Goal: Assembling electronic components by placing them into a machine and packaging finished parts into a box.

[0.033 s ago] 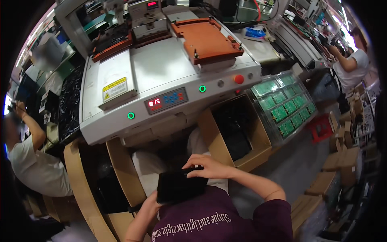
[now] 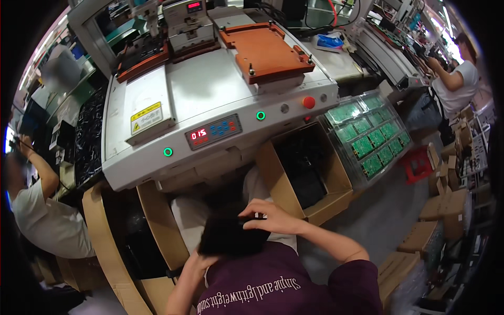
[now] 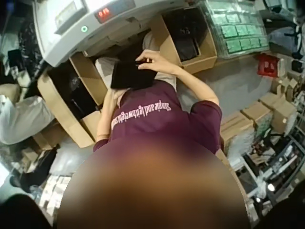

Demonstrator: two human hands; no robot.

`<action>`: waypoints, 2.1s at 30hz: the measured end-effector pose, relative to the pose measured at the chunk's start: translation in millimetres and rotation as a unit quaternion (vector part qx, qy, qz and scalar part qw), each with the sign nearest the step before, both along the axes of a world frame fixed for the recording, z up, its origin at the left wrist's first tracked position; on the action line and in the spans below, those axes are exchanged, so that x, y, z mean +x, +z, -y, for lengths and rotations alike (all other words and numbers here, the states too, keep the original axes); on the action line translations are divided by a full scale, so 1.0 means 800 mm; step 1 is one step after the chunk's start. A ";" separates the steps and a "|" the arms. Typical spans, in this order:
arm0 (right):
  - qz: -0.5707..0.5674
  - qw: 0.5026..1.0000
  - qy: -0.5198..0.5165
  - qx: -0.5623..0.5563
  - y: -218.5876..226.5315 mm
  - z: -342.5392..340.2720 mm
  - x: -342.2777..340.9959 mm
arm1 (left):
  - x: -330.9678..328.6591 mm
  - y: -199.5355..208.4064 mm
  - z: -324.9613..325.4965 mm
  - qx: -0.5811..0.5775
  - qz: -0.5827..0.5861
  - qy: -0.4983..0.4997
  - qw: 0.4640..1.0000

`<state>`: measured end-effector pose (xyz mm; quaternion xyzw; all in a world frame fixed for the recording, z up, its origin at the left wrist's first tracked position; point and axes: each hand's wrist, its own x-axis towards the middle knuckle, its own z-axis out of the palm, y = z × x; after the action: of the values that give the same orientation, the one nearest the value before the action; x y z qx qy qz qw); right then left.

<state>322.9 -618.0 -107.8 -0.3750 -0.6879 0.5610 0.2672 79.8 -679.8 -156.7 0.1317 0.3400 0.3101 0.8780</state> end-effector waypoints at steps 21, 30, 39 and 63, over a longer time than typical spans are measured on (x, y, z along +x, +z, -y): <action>0.624 0.773 -0.114 -0.011 -0.202 -0.038 0.199 | 0.047 0.005 -0.021 0.038 -0.081 0.150 0.985; 0.392 0.864 -0.240 0.208 0.041 0.021 0.152 | 0.031 0.012 -0.049 0.066 -0.097 0.100 0.988; 0.184 0.869 0.040 0.457 0.045 0.018 0.037 | 0.034 0.033 -0.070 0.089 -0.078 0.048 0.992; -0.009 0.946 -0.320 0.057 0.100 -0.034 0.074 | 0.003 0.005 -0.045 0.015 0.144 -0.028 0.989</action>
<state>382.2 -591.0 -27.9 -0.5544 -0.5606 0.4092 0.4593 82.3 -643.5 -152.8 0.1083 0.2019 0.3060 0.9241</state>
